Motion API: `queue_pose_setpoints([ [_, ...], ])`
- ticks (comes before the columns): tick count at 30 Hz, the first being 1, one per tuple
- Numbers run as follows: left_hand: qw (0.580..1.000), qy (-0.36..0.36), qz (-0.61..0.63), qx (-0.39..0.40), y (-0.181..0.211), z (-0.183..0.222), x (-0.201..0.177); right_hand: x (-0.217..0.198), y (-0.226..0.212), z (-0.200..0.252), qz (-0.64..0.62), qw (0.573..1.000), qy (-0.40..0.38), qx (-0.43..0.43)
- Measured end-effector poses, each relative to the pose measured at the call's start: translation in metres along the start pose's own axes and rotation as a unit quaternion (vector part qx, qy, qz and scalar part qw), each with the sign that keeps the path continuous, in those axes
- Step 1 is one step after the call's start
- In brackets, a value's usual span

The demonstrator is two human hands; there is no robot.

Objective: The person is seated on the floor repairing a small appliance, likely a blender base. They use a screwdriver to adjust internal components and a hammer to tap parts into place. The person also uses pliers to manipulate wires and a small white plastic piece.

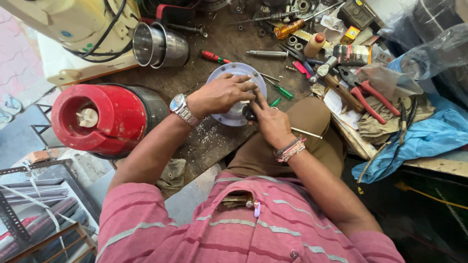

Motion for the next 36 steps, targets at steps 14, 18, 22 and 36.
queue_pose_setpoints([
  [14, 0.898, -0.069, -0.071, -0.428, -0.011, 0.023, -0.027, -0.021, -0.006, 0.001, -0.040, 0.998, -0.038, 0.011],
  [18, 0.809, 0.209, -0.016, -0.549, -0.013, 0.084, 0.019, -0.037, 0.005, -0.001, -0.083, 0.997, 0.011, -0.002],
  [22, 0.785, 0.304, 0.124, -0.526, -0.011, 0.107, 0.092, -0.077, 0.021, -0.005, -0.067, 0.989, 0.129, -0.038],
  [36, 0.694, 0.433, 0.434, -0.377, -0.060, 0.095, 0.130, -0.124, 0.050, -0.036, -0.344, 0.894, 0.270, -0.093],
])
Point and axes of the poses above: each hand's wrist, its own z-axis away from the middle knuckle, its own x-axis out of the palm, y = z × x, the point moved 2 cm from there along -z, towards the middle knuckle, and after that the axes turned 2 degrees about x, right-handed, at the moved point
